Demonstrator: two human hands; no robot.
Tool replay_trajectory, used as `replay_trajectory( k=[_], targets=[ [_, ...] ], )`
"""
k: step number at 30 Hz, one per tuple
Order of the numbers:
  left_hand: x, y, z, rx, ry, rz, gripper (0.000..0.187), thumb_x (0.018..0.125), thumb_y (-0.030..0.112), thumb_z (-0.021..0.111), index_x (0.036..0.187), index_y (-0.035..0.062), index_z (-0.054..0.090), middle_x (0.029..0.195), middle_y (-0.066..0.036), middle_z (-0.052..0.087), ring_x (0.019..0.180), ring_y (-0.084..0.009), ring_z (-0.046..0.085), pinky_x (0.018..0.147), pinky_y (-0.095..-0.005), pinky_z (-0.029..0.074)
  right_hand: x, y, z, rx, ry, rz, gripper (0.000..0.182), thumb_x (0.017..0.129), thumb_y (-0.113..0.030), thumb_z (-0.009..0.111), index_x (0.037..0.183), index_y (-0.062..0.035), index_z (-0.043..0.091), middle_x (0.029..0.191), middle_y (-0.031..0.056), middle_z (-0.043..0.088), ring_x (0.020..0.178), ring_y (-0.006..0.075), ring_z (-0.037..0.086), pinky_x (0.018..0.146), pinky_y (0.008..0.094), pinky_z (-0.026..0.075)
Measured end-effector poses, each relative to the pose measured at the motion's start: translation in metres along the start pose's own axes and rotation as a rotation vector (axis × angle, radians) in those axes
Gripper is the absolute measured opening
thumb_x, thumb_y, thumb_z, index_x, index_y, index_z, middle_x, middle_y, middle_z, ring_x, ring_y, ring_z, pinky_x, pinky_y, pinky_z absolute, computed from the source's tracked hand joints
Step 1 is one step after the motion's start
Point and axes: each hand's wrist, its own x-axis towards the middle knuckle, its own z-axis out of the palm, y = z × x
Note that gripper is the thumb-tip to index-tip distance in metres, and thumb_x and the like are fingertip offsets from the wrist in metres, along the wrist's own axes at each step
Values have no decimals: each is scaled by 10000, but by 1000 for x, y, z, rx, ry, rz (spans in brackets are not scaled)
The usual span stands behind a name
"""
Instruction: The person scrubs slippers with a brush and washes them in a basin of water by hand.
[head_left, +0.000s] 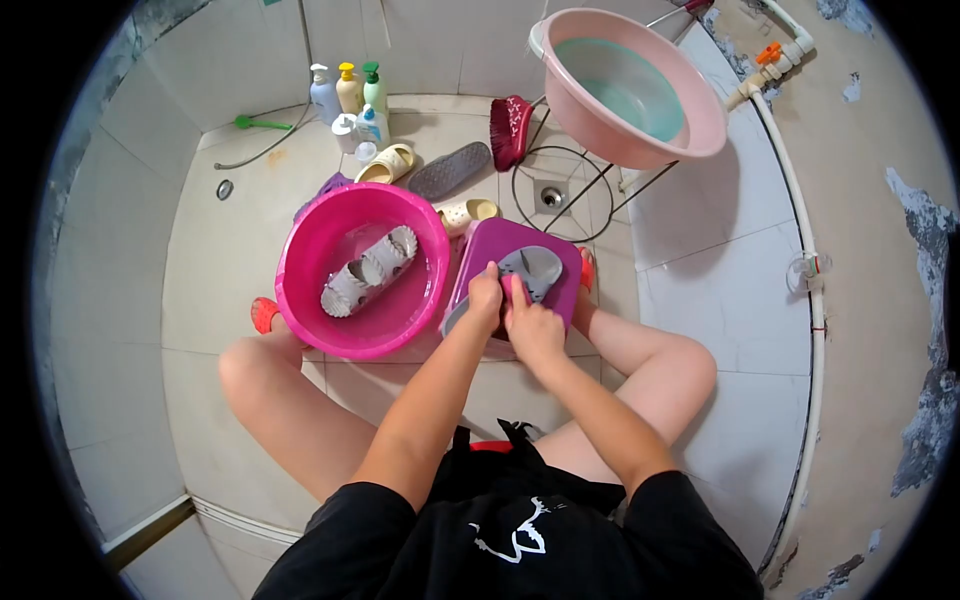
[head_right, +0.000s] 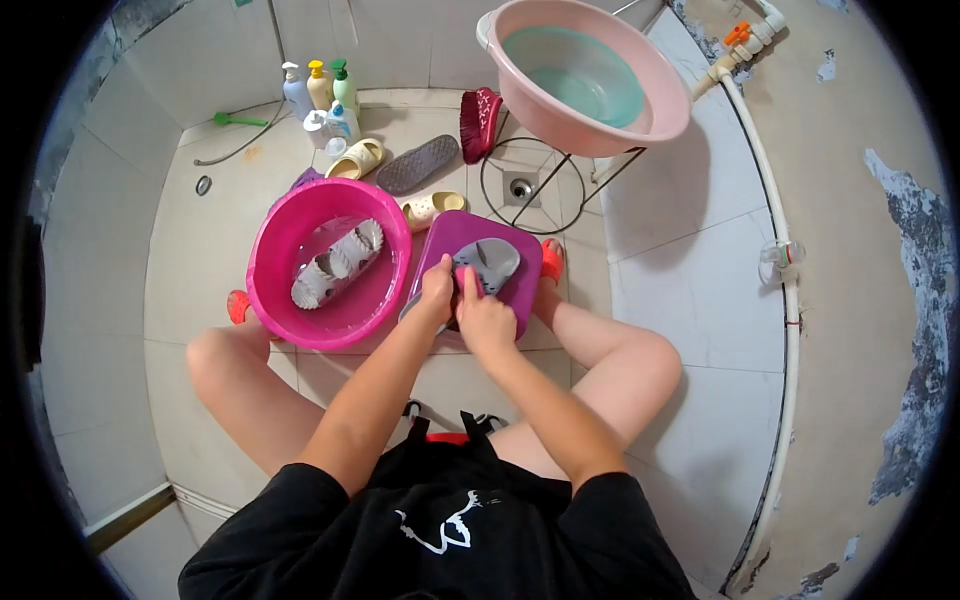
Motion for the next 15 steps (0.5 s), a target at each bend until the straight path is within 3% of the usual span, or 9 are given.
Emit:
replay_trajectory(
  k=[3,5,6,7,9,10,12,15],
  targets=[
    [-2,-4,5,28,-11,55,402,969,348,477,845,-19,587,775,-85,580,560,-186,510,513,-328,443,51,7,3,-41,47,62,492,920,-338,468,1347,-98,414,594,131,631,530,315,640,496,439,520],
    [-29,9,8,-138,-94,-36,347,973,360,442,860,54,560,737,-76,585,563,-216,572,501,-356,469,86,16,23,-43,63,113,510,923,-337,462,1361,-87,386,621,140,642,542,329,642,501,444,520],
    [-33,13,6,-93,-90,-52,358,984,362,418,924,37,557,824,-101,617,640,-215,594,605,-350,500,82,9,18,-40,64,105,510,923,-337,462,1361,-87,386,621,140,642,542,329,642,501,444,520],
    [-18,5,1,-99,-86,-49,358,984,362,418,924,37,557,824,-101,617,640,-215,594,605,-350,500,70,-1,7,-10,27,77,517,921,-338,465,1363,-84,381,627,141,645,545,332,642,505,447,521],
    [25,-22,-4,-3,-130,49,379,990,372,401,939,28,552,890,-109,630,732,-202,601,725,-326,495,40,-5,6,-12,-25,-13,530,915,-342,468,1373,-95,367,616,143,642,540,336,642,506,462,518],
    [6,-12,4,-174,-88,26,396,990,383,400,928,31,572,873,-94,625,779,-189,589,785,-314,469,22,-8,-3,-16,-79,-6,514,916,-341,465,1367,-109,382,609,140,640,533,333,641,501,463,517],
    [-14,4,5,-143,-71,16,402,989,388,399,939,31,577,863,-97,628,765,-202,592,773,-341,475,14,-8,-14,-21,-140,4,499,916,-340,462,1361,-123,396,602,138,637,527,329,639,497,464,516],
    [2,-4,-1,-6,-131,-62,424,987,405,391,983,24,579,871,-123,634,712,-253,601,718,-408,495,42,11,-12,-116,-44,-59,450,920,-330,460,1304,-95,460,606,131,641,525,317,641,477,445,510]
  ],
)
